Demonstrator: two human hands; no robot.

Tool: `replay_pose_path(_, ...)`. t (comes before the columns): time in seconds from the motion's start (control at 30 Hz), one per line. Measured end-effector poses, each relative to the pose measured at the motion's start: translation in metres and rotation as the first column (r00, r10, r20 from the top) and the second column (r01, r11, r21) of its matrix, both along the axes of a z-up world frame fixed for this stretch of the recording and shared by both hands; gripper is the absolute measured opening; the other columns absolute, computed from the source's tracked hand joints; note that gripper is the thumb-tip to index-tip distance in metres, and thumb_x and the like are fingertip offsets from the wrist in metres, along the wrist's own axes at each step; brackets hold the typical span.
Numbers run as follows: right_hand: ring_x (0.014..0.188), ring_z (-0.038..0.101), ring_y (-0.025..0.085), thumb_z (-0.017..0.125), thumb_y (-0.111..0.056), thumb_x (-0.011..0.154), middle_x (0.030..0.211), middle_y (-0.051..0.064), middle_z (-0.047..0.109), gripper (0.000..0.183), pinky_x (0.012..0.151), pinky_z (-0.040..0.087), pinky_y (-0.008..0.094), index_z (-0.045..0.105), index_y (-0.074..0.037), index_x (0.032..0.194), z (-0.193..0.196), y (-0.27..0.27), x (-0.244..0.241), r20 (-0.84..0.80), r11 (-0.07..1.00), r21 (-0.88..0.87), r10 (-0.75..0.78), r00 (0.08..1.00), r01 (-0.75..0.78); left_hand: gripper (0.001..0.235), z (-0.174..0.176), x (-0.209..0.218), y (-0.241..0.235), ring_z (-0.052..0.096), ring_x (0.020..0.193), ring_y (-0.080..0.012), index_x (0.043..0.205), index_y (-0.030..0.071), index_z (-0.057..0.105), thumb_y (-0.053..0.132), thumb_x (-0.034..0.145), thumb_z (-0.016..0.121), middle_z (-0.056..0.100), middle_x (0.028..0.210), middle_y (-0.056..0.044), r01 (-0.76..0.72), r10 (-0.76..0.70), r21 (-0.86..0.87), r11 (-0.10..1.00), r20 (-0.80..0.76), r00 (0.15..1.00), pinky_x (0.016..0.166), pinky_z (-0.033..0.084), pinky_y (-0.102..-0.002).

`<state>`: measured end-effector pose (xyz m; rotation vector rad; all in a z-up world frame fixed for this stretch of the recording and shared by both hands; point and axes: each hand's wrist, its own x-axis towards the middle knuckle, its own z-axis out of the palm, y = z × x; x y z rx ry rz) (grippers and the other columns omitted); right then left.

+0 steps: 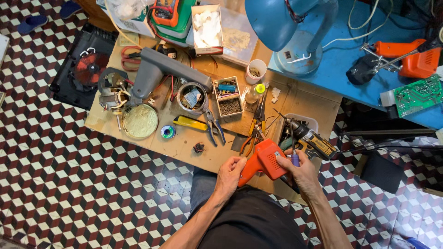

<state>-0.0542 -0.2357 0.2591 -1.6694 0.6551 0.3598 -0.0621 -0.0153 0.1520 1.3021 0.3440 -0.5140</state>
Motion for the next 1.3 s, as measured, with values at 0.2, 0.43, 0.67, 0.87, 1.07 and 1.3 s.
replay_pose_path(0.2,0.047,0.051,0.009,0.078,-0.044,0.076,0.07,0.002,0.059,0.055,0.04,0.039,0.024,0.063,-0.005,0.111,0.004,0.017,0.002,-0.082,0.998,-0.058,0.005,0.997,-0.01,0.036,-0.01,-0.007,0.009,0.059,0.07,-0.0065,0.109,0.001,0.07,0.034,0.097,0.065,0.071,0.083,0.0,-0.038,0.041,0.074,0.997,-0.041,0.998,0.063,0.049,-0.024)
replay_pose_path(0.43,0.047,0.051,0.01,0.08,-0.043,0.076,0.07,0.003,0.059,0.052,0.04,0.039,0.024,0.061,-0.008,0.109,-0.003,0.022,0.002,-0.063,0.997,-0.062,-0.04,0.997,0.036,0.048,0.01,0.007,0.02,0.063,0.081,-0.0089,0.125,0.004,0.06,0.04,0.094,0.063,0.073,0.093,-0.002,-0.031,0.031,-0.002,1.0,-0.11,0.993,0.072,0.051,-0.025)
replay_pose_path(0.67,0.047,0.05,0.007,0.079,-0.039,0.08,0.071,-0.002,0.057,0.045,0.04,0.037,0.023,0.059,-0.01,0.108,-0.027,0.042,-0.013,-0.057,0.989,0.033,-0.145,0.988,0.147,0.052,0.042,-0.006,0.059,0.067,0.095,-0.0117,0.122,0.002,0.065,0.044,0.091,0.071,0.074,0.106,-0.009,-0.163,0.168,0.347,0.923,0.015,0.986,0.085,0.051,-0.025)
replay_pose_path(0.87,0.045,0.051,0.008,0.077,-0.039,0.083,0.068,0.0,0.056,0.045,0.038,0.039,0.023,0.056,-0.008,0.108,-0.045,0.056,-0.023,-0.05,0.981,0.075,-0.178,0.983,0.181,0.055,0.047,-0.045,0.016,0.065,0.094,-0.0139,0.119,0.001,0.065,0.045,0.087,0.075,0.073,0.106,-0.008,0.086,-0.036,0.157,0.984,-0.293,0.955,0.083,0.052,-0.029)
replay_pose_path(1.07,0.044,0.05,0.008,0.077,-0.038,0.085,0.064,0.0,0.054,0.046,0.037,0.04,0.023,0.054,-0.007,0.109,-0.063,0.077,-0.032,-0.043,0.981,0.111,-0.155,0.987,0.159,0.059,0.004,-0.023,-0.014,0.068,0.105,-0.0126,0.125,0.004,0.066,0.045,0.084,0.078,0.07,0.115,-0.005,-0.226,0.054,-0.398,0.889,-0.4,0.915,0.093,0.054,-0.031)
replay_pose_path(1.3,0.04,0.049,0.012,0.066,-0.04,0.091,0.055,0.004,0.051,0.039,0.037,0.035,0.026,0.064,-0.006,0.111,-0.048,0.076,-0.037,-0.208,0.991,-0.081,-0.121,0.971,0.106,0.054,-0.004,-0.018,0.003,0.07,0.091,-0.0148,0.118,0.006,0.069,0.039,0.077,0.084,0.072,0.104,-0.005,-0.159,0.083,-0.219,0.963,-0.322,0.943,0.081,0.058,-0.031)
